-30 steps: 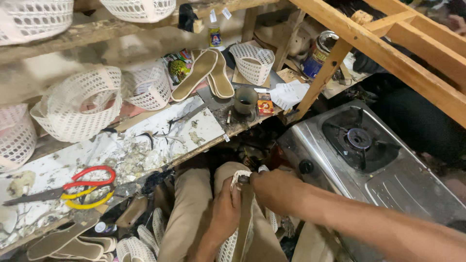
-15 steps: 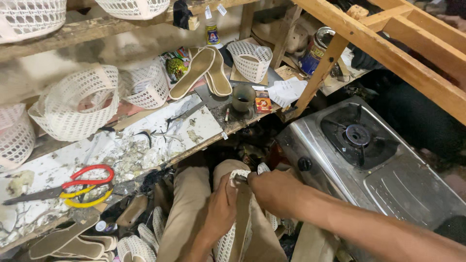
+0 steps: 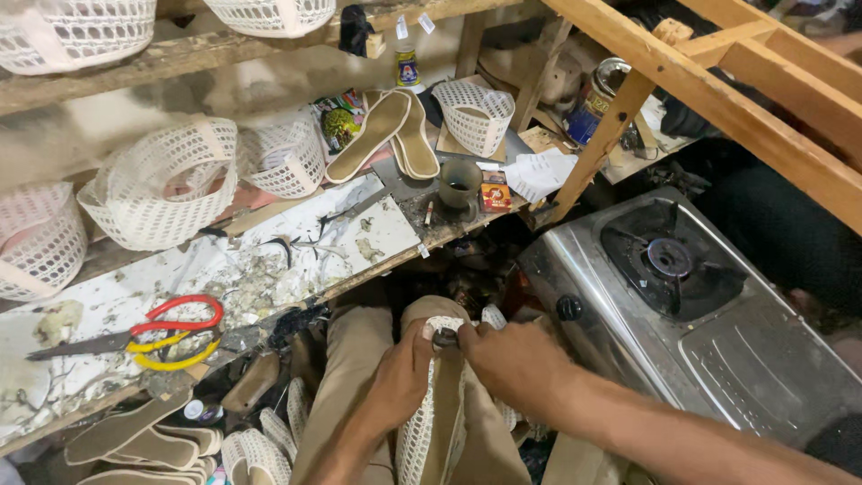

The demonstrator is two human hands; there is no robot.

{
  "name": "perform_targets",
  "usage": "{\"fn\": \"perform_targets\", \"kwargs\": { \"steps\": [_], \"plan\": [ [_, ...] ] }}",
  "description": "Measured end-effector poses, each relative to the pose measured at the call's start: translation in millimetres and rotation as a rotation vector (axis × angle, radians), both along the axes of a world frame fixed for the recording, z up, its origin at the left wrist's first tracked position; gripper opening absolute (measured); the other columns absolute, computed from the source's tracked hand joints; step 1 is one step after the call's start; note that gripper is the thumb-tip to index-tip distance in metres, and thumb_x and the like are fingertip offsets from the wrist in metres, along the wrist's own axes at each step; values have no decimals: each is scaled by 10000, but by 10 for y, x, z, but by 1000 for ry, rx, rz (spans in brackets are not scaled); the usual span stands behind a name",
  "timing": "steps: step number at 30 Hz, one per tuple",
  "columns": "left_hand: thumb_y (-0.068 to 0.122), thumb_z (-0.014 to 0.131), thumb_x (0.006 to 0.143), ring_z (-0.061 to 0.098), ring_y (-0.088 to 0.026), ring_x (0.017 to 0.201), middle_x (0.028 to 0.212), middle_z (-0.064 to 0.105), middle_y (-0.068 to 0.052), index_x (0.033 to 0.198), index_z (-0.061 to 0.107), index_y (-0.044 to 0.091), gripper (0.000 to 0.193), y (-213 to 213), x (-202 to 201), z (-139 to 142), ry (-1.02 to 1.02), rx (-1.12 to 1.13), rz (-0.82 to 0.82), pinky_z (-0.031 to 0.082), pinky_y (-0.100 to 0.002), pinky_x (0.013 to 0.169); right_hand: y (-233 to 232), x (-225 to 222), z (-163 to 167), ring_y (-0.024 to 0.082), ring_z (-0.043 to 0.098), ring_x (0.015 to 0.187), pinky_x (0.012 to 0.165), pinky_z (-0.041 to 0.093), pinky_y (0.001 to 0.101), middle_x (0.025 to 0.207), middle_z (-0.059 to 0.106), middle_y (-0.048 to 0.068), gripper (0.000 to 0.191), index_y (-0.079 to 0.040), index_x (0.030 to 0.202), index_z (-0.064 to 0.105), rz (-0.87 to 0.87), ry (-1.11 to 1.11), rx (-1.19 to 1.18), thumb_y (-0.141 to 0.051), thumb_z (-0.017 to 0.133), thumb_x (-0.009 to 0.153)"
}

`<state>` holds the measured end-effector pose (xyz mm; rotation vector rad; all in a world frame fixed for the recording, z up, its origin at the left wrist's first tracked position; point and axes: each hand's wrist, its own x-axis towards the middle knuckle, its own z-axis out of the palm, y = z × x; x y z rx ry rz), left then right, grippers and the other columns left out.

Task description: The person uses a curved metal tool to press and shape the upper of a white slipper around its sole. They repeatedly adjust the slipper, reposition the tool, and work along the edges to secure the upper to the sole.

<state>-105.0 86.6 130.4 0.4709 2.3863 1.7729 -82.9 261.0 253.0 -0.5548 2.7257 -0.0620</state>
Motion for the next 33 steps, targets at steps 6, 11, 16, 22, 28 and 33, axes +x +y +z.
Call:
{"fn": "perform_targets", "kwargs": {
  "steps": [6,11,16,22,28,33],
  "plan": [
    [430,352,1083,696,-323,976,1004,730,-202,1155,639,48,483,-148,-95,150,-273,-91,-50,505,-397,912,-117,151,-88,397,719,749,610,574,483,912,691,223,275,56,1098,535,31,126,-16,-32,599,845],
    [406,432,1032,685,-295,994,1036,720,-178,1205,622,60,430,-301,-173,139,-227,-79,-98,502,-391,903,-96,250,-373,413,707,796,652,568,496,996,669,207,301,30,1103,526,-67,59,-112,-39,637,832],
    [353,404,1053,675,-361,939,983,710,-216,1266,562,78,382,-296,66,13,-114,-101,148,511,-427,805,-248,434,-803,345,717,853,692,549,442,989,698,186,330,21,1196,552,-515,258,-769,-113,693,929],
    [336,421,1094,687,-380,901,1003,699,-219,1231,593,46,365,-341,262,211,221,123,327,537,-431,819,-628,472,-1182,169,720,833,737,582,320,941,766,148,355,12,1181,605,-760,94,-1337,-50,728,854],
    [400,525,1029,675,-338,859,1026,752,-165,1332,671,94,454,-534,346,672,193,3,449,565,-391,765,-874,273,-815,85,733,823,720,587,247,932,742,33,279,-28,1162,537,-539,239,-1574,-51,688,928],
    [334,564,1063,703,-353,1055,1147,730,-173,1240,648,31,361,-599,370,724,774,-139,420,532,-428,922,-919,309,-578,74,442,498,435,321,249,676,536,1,230,-29,1071,655,-958,-135,-1764,-212,705,942]
  ]
}}
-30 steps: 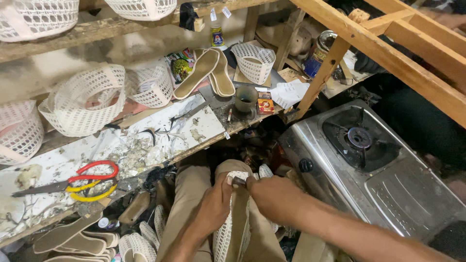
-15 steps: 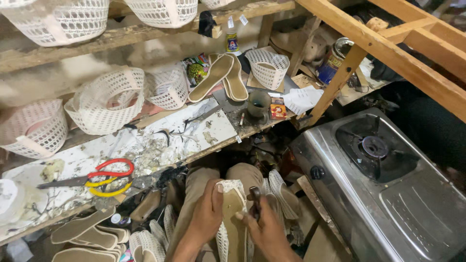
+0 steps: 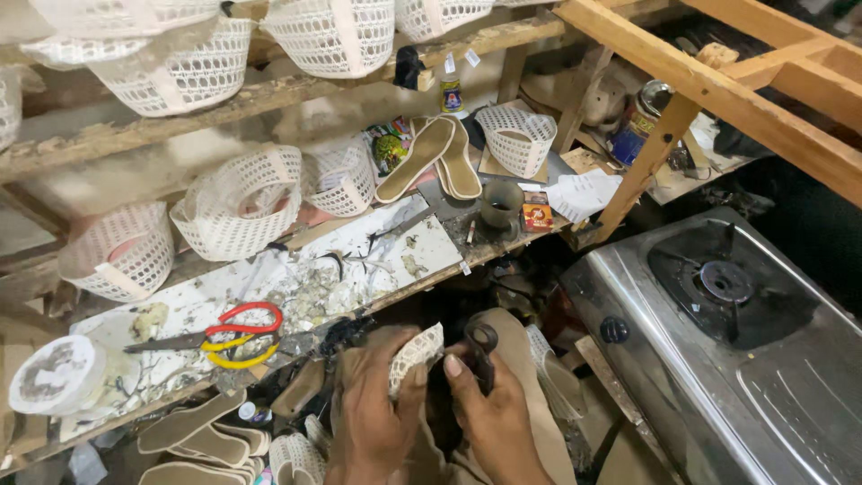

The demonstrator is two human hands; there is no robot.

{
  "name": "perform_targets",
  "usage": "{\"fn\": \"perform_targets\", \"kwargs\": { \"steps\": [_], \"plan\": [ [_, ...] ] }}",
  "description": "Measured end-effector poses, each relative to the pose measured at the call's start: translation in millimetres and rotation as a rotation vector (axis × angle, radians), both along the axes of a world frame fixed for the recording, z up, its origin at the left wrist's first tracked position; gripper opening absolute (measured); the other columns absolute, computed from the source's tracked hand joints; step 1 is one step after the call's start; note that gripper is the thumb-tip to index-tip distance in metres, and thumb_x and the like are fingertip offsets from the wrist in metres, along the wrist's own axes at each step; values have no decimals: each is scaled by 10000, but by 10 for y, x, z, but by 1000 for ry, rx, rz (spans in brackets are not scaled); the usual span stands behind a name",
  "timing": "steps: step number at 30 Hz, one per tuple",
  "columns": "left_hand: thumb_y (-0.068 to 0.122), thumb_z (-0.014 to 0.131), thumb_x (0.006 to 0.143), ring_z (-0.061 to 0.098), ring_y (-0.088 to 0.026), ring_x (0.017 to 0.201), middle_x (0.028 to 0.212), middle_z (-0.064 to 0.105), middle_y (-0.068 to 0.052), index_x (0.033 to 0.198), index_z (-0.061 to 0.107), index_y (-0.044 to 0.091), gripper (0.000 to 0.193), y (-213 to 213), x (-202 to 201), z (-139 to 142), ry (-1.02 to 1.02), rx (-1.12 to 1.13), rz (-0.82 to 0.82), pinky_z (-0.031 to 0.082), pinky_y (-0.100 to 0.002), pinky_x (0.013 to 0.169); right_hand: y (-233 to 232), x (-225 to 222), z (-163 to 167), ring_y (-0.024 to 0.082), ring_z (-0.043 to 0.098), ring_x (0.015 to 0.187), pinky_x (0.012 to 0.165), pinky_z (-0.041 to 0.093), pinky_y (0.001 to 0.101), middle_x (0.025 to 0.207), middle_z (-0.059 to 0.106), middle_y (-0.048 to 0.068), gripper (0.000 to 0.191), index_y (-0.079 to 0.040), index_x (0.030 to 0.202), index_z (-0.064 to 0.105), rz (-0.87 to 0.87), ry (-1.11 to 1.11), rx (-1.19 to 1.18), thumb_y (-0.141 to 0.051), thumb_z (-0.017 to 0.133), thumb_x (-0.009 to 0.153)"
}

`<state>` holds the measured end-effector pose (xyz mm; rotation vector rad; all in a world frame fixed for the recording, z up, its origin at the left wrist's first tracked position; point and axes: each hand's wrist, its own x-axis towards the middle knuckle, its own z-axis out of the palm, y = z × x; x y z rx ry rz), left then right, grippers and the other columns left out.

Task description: The person uses a curved metal tool to press and shape the upper of a white slipper around its sole. They repeatedly adjust the slipper, reposition the tool, and work along the edges to secure the upper to the sole.

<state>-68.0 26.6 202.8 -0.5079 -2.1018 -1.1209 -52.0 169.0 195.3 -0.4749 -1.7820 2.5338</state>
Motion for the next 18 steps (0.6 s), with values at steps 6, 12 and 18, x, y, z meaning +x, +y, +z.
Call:
{"fn": "perform_targets", "kwargs": {
  "steps": [6,12,18],
  "plan": [
    [320,625,978,696,-338,1065,1165,727,-153,1212,633,18,382,124,216,-341,51,-178,39,519,-447,903,94,237,31,95,455,462,426,334,270,605,543,5,235,-42,983,715,-13,-157,30,-258,722,889],
    [336,621,1004,704,-336,1063,1153,722,-142,1203,629,-8,398,94,244,-424,181,-213,48,537,-455,893,178,300,165,113,462,485,452,348,275,624,515,7,229,-24,886,620,107,-229,-172,-232,709,920],
    [304,588,1036,734,-323,999,1097,728,-157,1184,629,-27,365,-20,158,-361,237,-89,3,564,-424,823,232,290,249,116,449,492,467,348,256,673,478,18,293,-59,862,518,376,-233,-306,-282,642,1007]
  ]
}}
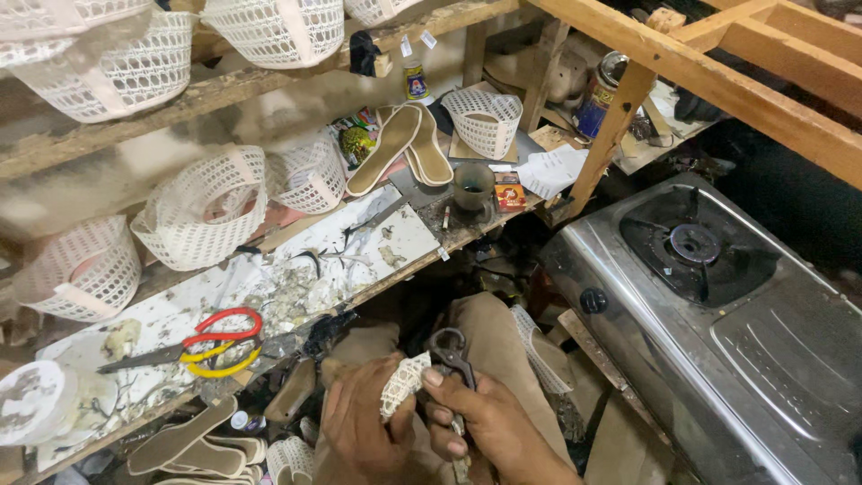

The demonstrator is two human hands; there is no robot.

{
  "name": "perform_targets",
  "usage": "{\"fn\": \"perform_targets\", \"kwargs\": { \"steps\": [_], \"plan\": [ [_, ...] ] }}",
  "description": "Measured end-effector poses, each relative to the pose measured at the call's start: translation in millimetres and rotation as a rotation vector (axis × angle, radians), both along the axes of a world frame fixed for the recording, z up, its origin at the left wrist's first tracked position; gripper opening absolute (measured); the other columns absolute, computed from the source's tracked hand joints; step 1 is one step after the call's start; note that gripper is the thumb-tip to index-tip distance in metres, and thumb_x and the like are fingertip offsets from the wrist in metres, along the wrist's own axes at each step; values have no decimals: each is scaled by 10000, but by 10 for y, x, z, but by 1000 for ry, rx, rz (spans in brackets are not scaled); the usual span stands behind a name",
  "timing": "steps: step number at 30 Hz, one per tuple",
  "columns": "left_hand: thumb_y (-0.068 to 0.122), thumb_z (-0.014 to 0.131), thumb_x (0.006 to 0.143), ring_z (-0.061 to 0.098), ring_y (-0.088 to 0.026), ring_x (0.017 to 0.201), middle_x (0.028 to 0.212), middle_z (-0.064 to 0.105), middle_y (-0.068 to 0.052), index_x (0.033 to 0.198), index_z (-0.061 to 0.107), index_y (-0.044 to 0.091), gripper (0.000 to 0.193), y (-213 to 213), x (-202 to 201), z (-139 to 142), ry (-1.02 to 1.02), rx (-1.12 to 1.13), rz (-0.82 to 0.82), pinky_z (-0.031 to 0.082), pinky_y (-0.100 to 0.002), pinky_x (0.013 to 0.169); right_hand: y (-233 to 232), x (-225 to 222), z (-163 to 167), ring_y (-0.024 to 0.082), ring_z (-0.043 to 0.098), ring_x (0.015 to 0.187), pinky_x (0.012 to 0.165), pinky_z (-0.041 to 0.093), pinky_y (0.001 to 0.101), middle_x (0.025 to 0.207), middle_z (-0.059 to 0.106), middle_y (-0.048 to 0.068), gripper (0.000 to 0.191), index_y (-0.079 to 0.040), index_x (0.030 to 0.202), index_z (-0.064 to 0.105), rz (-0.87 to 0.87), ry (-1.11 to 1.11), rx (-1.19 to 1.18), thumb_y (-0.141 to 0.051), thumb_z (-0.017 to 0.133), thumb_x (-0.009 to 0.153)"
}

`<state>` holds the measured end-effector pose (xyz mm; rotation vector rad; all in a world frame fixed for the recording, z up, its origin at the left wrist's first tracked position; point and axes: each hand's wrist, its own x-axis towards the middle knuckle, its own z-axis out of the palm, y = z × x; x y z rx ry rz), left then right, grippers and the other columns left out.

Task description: The person uses a curved metal tool to press and shape the upper of a white slipper around its sole. They repeatedly adjust the slipper, reposition the tool, and work along the edges to secure the upper to the sole.

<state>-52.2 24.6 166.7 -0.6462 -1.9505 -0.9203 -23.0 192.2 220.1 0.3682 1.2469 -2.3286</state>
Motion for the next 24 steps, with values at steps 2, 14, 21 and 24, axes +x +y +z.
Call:
{"fn": "perform_targets", "kwargs": {
  "steps": [2,14,21,24],
  "plan": [
    [280,544,1061,722,-346,1002,1105,730,-152,1212,631,-8,337,-70,-47,55,-58,53,66,565,-441,884,-61,-9,5,130,456,521,480,362,277,706,498,40,214,-65,1016,566,-36,109,112,-267,636,1020],
    [215,532,963,637,-310,1218,1235,736,-123,1370,649,173,426,-524,189,632,-768,-175,49,441,-465,993,-85,-130,713,429,644,1017,815,490,485,1036,680,255,317,20,1158,567,625,703,1071,-271,535,1036],
    [251,494,978,628,-285,1218,1271,695,-143,1405,637,194,454,-403,223,704,-958,-45,-15,475,-383,985,-65,-59,848,436,673,950,797,521,521,1042,688,263,297,74,1191,536,861,839,1406,-145,557,991],
    [287,486,987,661,-182,1210,1317,696,-67,1397,621,202,440,-453,136,683,-1146,201,-105,494,-348,994,-115,-60,629,420,696,849,730,532,522,952,722,235,281,50,1198,538,775,769,1423,-88,567,955]
  ]
}}
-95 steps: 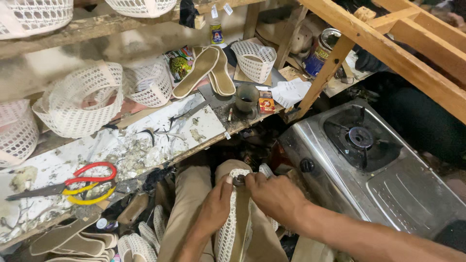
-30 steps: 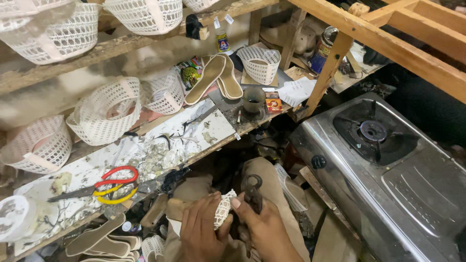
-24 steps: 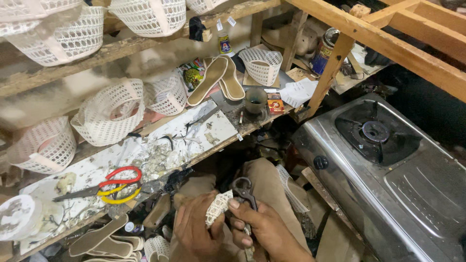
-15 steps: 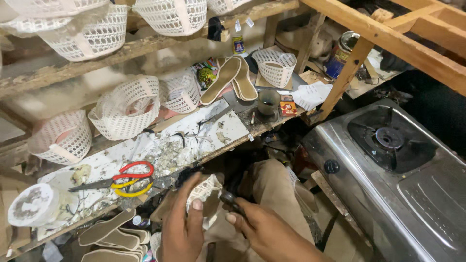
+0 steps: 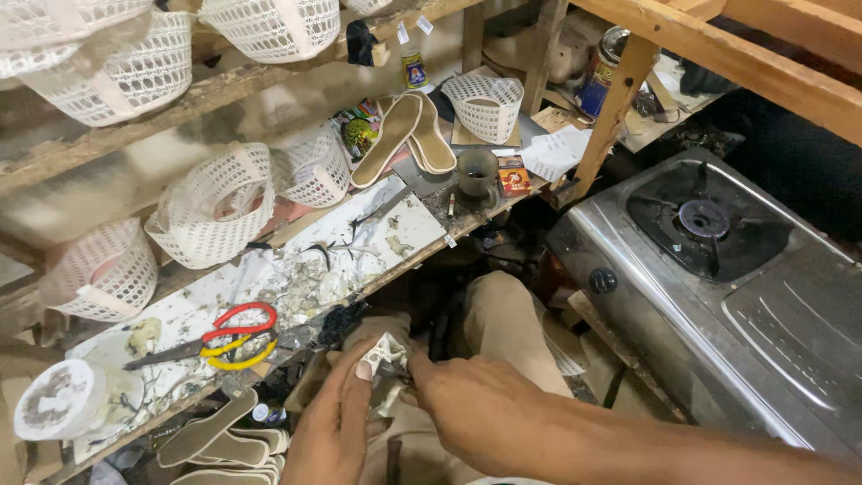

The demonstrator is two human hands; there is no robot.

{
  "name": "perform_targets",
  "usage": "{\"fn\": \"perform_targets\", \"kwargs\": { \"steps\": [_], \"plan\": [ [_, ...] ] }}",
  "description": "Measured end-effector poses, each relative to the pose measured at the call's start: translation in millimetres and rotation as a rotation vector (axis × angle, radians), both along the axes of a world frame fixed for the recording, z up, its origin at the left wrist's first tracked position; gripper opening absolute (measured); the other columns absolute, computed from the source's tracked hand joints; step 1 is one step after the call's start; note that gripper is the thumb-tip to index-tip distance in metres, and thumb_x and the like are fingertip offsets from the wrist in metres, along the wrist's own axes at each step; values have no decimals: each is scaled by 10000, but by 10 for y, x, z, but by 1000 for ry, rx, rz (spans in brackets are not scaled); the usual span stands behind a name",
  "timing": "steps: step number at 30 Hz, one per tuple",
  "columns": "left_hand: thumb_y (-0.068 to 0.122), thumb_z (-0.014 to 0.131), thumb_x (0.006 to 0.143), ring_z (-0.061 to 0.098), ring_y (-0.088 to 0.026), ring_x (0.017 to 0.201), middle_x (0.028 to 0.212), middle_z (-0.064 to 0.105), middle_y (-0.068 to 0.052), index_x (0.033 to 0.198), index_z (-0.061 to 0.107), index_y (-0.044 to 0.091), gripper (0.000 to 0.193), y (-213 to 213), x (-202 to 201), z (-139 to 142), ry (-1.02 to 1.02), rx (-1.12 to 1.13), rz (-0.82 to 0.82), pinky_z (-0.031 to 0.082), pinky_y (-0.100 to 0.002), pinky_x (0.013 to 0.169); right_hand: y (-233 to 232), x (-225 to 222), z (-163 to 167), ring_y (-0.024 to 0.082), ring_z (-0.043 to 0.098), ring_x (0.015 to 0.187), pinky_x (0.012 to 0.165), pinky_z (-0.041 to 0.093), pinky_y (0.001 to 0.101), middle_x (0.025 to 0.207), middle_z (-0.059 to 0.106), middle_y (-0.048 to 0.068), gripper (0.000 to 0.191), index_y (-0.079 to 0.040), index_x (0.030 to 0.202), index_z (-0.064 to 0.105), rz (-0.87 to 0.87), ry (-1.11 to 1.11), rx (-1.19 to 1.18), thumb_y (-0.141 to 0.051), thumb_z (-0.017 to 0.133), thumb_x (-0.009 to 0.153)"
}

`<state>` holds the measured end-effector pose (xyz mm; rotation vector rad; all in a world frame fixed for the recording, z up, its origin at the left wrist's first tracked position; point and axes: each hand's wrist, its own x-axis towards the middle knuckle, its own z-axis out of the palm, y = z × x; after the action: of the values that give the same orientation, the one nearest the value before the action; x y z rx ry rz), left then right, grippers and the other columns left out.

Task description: The person uses a curved metal tool to press and shape the upper of a white slipper around its sole. They repeatedly adjust the slipper, reposition the tool, and work along the edges to secure the upper to the sole.

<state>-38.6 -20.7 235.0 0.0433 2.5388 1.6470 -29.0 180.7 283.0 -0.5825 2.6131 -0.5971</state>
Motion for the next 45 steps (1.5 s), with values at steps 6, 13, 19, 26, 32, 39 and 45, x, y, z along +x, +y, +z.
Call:
{"fn": "perform_targets", "kwargs": {
  "steps": [6,13,19,26,32,39,45],
  "plan": [
    [332,620,968,651,-138,873,1056,723,-103,1270,710,135,372,-85,-208,48,-315,256,146,620,-375,751,-302,-112,-574,362,685,790,654,546,464,933,642,170,336,43,1110,563,-13,555,-221,-38,638,793],
    [243,570,1024,727,-296,867,1028,734,-174,1338,645,149,336,-88,-157,4,24,-241,125,593,-399,804,-218,-136,-424,412,670,825,676,511,509,930,660,197,439,64,1110,582,10,588,-58,-38,653,689],
    [176,562,964,651,-461,1100,1207,684,-249,1339,551,84,386,67,-96,-45,358,-307,14,538,-496,857,-4,-340,19,495,653,1016,794,515,549,1021,686,292,239,64,1129,573,13,-98,-230,-96,573,952],
    [271,552,966,655,-112,912,1101,693,-33,1390,654,183,445,-116,-374,230,-339,268,73,662,-395,740,-262,-244,-386,445,682,790,686,524,547,910,686,218,233,17,1092,522,-129,183,-177,-18,577,868],
    [236,631,1015,526,-147,747,953,602,-80,1341,713,147,347,-172,-422,180,-344,180,52,671,-418,683,-360,-216,-651,377,675,840,660,538,490,919,633,173,246,11,1043,556,-92,587,-268,-24,616,808],
    [253,591,980,790,-223,798,990,773,-169,1380,587,183,407,-37,-275,20,52,-312,-46,607,-367,725,-18,-358,-114,455,662,972,785,523,537,1002,679,272,165,41,1018,597,-28,-21,-229,-26,564,871],
    [176,498,1071,642,-281,1241,1363,669,-196,1472,485,0,438,-128,-370,19,518,-102,-311,492,-423,972,-130,-231,-213,454,682,913,761,514,555,943,708,265,194,29,1085,557,-170,-31,-270,-47,539,908]
  ]
}}
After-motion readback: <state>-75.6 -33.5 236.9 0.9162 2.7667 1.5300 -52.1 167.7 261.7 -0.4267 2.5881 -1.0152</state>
